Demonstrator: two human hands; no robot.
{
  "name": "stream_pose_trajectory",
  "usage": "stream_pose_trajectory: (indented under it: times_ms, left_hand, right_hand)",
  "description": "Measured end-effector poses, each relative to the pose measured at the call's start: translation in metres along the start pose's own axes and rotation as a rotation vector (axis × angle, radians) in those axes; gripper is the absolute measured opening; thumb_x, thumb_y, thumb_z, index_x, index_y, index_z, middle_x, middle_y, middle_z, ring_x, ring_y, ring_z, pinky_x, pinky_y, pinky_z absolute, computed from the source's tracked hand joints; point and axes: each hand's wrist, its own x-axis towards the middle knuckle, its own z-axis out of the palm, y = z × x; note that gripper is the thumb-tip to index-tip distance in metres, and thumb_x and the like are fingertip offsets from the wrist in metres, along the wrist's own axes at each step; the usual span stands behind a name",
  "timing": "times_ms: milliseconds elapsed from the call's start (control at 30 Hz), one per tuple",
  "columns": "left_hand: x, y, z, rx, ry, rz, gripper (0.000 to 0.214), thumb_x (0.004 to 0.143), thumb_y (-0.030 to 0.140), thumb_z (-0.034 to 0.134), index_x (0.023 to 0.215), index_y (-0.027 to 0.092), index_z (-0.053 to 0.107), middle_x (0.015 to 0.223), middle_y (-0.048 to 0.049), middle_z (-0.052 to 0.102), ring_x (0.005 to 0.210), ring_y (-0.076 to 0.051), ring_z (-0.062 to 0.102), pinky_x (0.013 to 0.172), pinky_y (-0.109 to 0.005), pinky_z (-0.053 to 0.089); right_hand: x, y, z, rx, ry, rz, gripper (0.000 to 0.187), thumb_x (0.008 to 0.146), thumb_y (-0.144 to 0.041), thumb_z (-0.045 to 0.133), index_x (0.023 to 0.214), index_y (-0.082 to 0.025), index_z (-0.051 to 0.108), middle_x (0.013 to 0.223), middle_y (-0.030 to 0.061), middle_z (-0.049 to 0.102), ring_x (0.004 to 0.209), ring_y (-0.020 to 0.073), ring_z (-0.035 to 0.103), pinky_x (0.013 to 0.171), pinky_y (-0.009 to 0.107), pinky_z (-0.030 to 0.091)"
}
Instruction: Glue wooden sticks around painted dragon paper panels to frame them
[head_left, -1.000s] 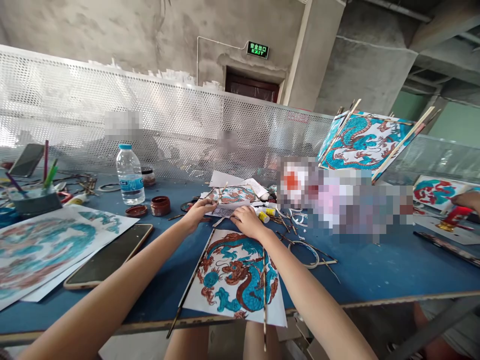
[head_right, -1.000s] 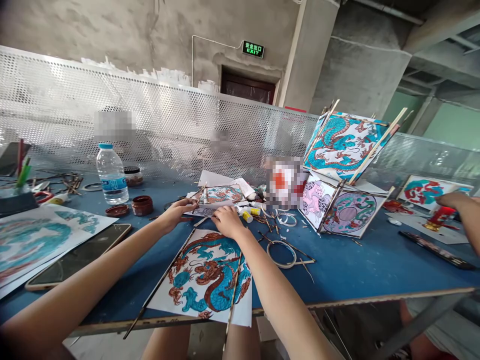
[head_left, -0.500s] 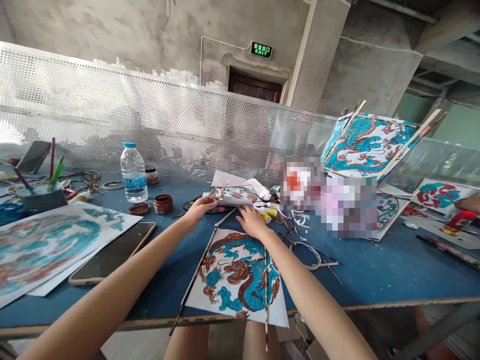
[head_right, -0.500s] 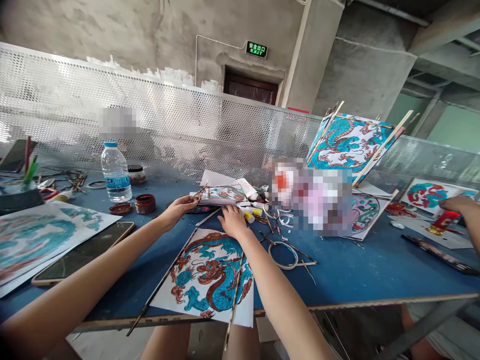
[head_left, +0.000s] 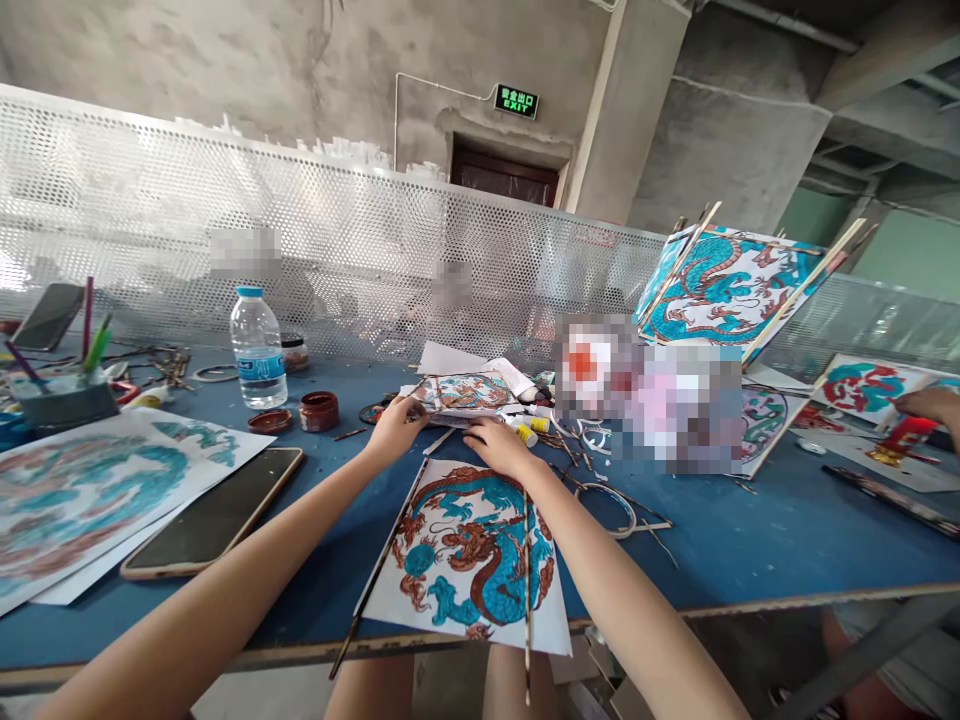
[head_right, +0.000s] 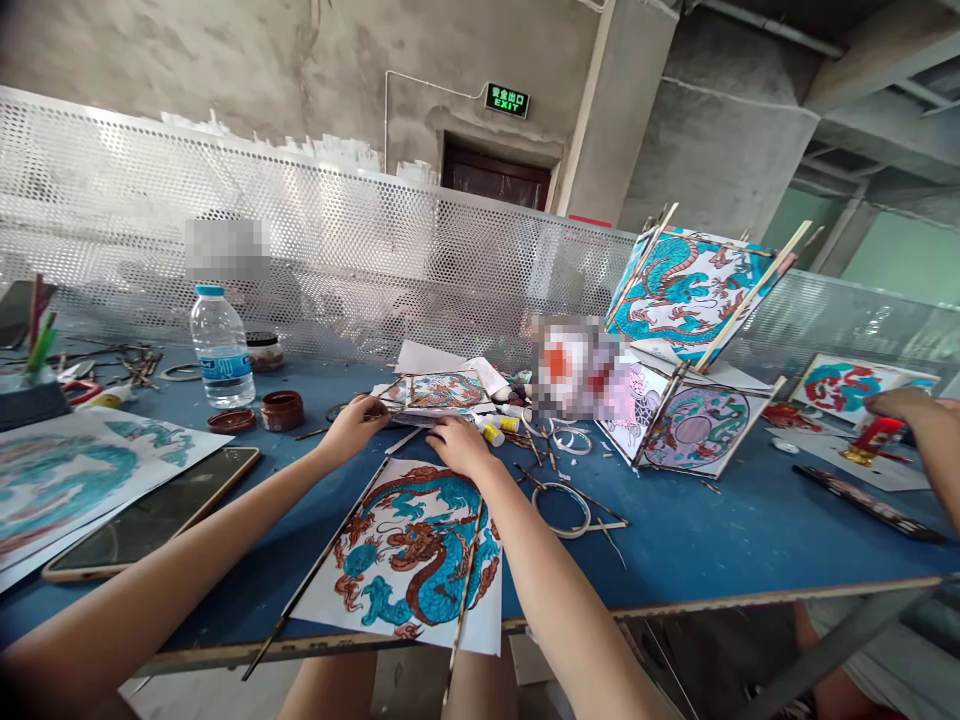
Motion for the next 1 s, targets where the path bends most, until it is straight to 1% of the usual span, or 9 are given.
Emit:
stream_pose_trajectory:
  times_ms: [133,267,367,533,633,700,833,933,1000]
  left_hand:
    - [-0.005,0.003,-0.002,0.177,-0.025,0.035,0.014,0.073,0.027,0.050,0.075,0.017,0.059,0.093,-0.0078,0.055,0.088,-0.023,0.057,0.081,-0.032,0.044]
    - [-0.010,0.008,-0.005,0.417,-0.056,0.089,0.017,0.078,0.023,0.045,0.081,0.017,0.061,0.099,-0.0091,0.055,0.095,-0.024,0.056,0.084,-0.033,0.043]
    - [-0.012,0.011,-0.006,0.531,-0.083,0.101,0.019,0.080,0.022,0.043,0.085,0.017,0.061,0.100,-0.0095,0.058,0.097,-0.024,0.055,0.084,-0.033,0.042]
    - [-0.012,0.013,-0.006,0.615,-0.155,0.058,0.021,0.084,0.023,0.040,0.092,0.015,0.059,0.098,-0.0108,0.064,0.098,-0.026,0.056,0.080,-0.034,0.042]
    - [-0.012,0.014,-0.008,0.624,-0.186,0.045,0.022,0.085,0.024,0.039,0.093,0.015,0.058,0.097,-0.0110,0.066,0.097,-0.026,0.058,0.078,-0.033,0.042]
    - [-0.012,0.014,-0.009,0.622,-0.194,0.050,0.024,0.085,0.024,0.038,0.094,0.015,0.059,0.097,-0.0108,0.067,0.097,-0.025,0.058,0.078,-0.033,0.041]
    - [-0.012,0.012,-0.009,0.621,-0.223,0.047,0.028,0.085,0.024,0.037,0.095,0.015,0.061,0.098,-0.0108,0.067,0.096,-0.025,0.059,0.079,-0.033,0.041]
    - [-0.014,0.013,-0.009,0.666,-0.244,0.070,0.032,0.085,0.026,0.036,0.091,0.015,0.065,0.100,-0.0122,0.066,0.100,-0.027,0.057,0.083,-0.037,0.041]
    - [-0.015,0.018,-0.012,0.730,-0.230,0.087,0.035,0.085,0.029,0.035,0.090,0.014,0.067,0.103,-0.0138,0.065,0.103,-0.030,0.056,0.084,-0.040,0.041]
  right_hand:
    - [-0.001,-0.004,-0.008,0.004,0.026,0.005,0.033,0.091,-0.038,0.041,0.098,-0.021,0.068,0.102,0.0050,0.064,0.095,0.0195,0.058,0.074,0.027,0.043]
    - [-0.002,-0.010,-0.014,-0.020,0.037,0.060,0.033,0.091,-0.040,0.040,0.095,-0.023,0.068,0.098,0.0032,0.066,0.089,0.0183,0.059,0.065,0.024,0.040]
    - [-0.003,-0.013,-0.017,-0.045,0.009,0.104,0.034,0.091,-0.041,0.038,0.093,-0.024,0.068,0.092,0.0020,0.068,0.083,0.0173,0.060,0.060,0.023,0.038]
    - [-0.004,-0.014,-0.018,-0.083,-0.016,0.121,0.038,0.091,-0.043,0.036,0.089,-0.025,0.069,0.087,0.0018,0.069,0.077,0.0168,0.060,0.056,0.023,0.033]
    - [-0.004,-0.014,-0.021,-0.099,-0.007,0.129,0.040,0.091,-0.044,0.036,0.083,-0.024,0.069,0.079,0.0022,0.068,0.070,0.0158,0.060,0.052,0.024,0.028]
    - [-0.005,-0.013,-0.024,-0.110,0.018,0.150,0.042,0.091,-0.045,0.036,0.077,-0.022,0.068,0.072,0.0025,0.067,0.065,0.0152,0.058,0.050,0.024,0.025]
    - [-0.006,-0.010,-0.029,-0.118,0.109,0.192,0.049,0.092,-0.047,0.032,0.067,-0.020,0.065,0.063,0.0030,0.063,0.059,0.0137,0.055,0.049,0.024,0.022]
    - [-0.006,-0.008,-0.031,-0.119,0.140,0.207,0.051,0.093,-0.047,0.031,0.065,-0.019,0.064,0.062,0.0034,0.063,0.059,0.0132,0.054,0.049,0.025,0.020]
    - [-0.006,-0.007,-0.030,-0.119,0.145,0.211,0.050,0.093,-0.046,0.032,0.065,-0.019,0.064,0.063,0.0036,0.063,0.059,0.0132,0.054,0.049,0.025,0.020]
